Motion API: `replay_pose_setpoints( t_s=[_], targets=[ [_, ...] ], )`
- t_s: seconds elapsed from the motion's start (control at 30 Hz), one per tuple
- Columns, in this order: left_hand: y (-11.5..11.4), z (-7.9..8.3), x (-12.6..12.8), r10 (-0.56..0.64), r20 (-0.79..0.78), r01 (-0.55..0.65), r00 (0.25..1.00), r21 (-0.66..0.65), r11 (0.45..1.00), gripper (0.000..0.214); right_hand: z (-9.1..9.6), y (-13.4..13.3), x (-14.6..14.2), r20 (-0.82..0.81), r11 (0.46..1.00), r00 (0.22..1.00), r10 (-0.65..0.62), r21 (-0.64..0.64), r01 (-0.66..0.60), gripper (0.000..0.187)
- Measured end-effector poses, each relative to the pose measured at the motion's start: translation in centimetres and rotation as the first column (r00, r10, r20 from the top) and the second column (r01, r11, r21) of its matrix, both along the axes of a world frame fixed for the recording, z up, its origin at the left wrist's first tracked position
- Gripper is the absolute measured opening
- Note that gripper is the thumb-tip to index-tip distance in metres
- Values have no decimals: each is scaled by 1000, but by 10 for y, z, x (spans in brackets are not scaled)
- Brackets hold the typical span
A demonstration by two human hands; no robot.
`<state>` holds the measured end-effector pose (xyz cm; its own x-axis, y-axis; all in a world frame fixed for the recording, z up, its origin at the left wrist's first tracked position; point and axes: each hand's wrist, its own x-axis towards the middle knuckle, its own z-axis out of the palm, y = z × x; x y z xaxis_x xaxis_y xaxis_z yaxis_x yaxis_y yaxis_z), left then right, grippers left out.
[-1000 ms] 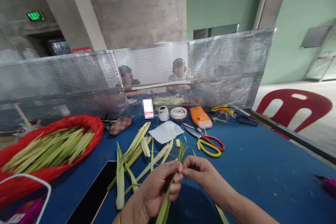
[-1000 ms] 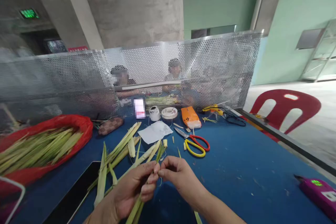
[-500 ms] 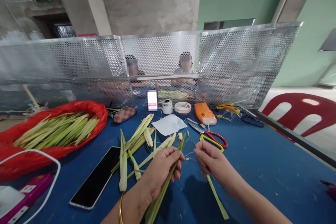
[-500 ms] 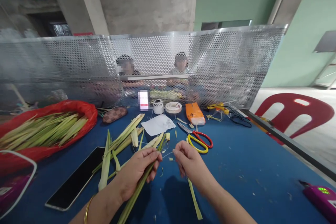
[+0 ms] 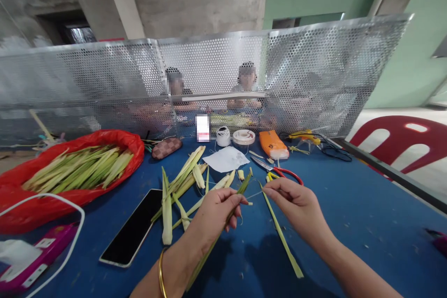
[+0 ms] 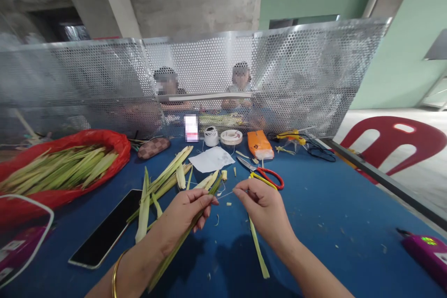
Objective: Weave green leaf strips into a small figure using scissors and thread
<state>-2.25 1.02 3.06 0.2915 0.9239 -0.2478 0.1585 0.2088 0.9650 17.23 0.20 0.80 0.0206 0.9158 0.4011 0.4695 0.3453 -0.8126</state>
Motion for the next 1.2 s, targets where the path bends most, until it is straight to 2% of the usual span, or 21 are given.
replay_pose_setpoints(
  t_s=[0.1,0.17,0.27,0.37,0.47,0.53,0.6,0.67,0.7,0.8,0.9,1.0,1.07,1.2],
  targets=[
    [-1,0,-1,-5,-161,29,987,144,989,26,4,-3,2,84,991,996,-4,130,-7,18],
    [-3,1,-1,12,-319,78,948,268,960,27,8,-6,2,155,971,988,1,236,-38,15],
    [-7,3,-1,30,-528,235,849,428,873,27,10,-12,0,254,938,967,3,336,-91,14],
    [-11,2,0,-82,-634,448,769,443,777,24,11,-15,-2,321,924,947,27,354,-146,16],
    [-14,3,0,-235,-655,595,718,402,696,24,10,-12,-3,271,951,957,104,254,-175,18],
    [-16,6,0,-290,-643,642,709,418,643,24,10,-8,-2,131,985,982,139,84,-150,18],
    [-18,11,-1,-336,-616,662,713,432,612,23,9,-2,-1,-65,981,990,126,-142,-134,20],
    [-20,16,-2,-369,-576,657,729,438,614,24,5,4,-1,-230,938,969,85,-310,-156,24],
    [-20,18,-3,-376,-557,648,740,441,621,25,3,6,-1,-281,922,957,71,-349,-171,27],
    [-19,19,-5,-317,-512,570,798,471,673,25,-7,11,-4,-308,925,949,62,-338,-170,31],
    [-14,14,-6,-142,-488,419,861,524,742,24,-14,9,-7,-153,964,985,78,-241,-114,31],
    [-7,7,-5,75,-479,258,874,590,765,24,-14,1,-10,103,994,993,65,-96,-55,30],
    [-4,3,-5,166,-451,167,877,609,775,26,-11,-6,-13,233,996,968,87,7,-92,28],
    [-1,-1,-4,215,-408,70,888,580,812,28,-5,-17,-19,419,961,897,140,162,-226,25]
  ],
)
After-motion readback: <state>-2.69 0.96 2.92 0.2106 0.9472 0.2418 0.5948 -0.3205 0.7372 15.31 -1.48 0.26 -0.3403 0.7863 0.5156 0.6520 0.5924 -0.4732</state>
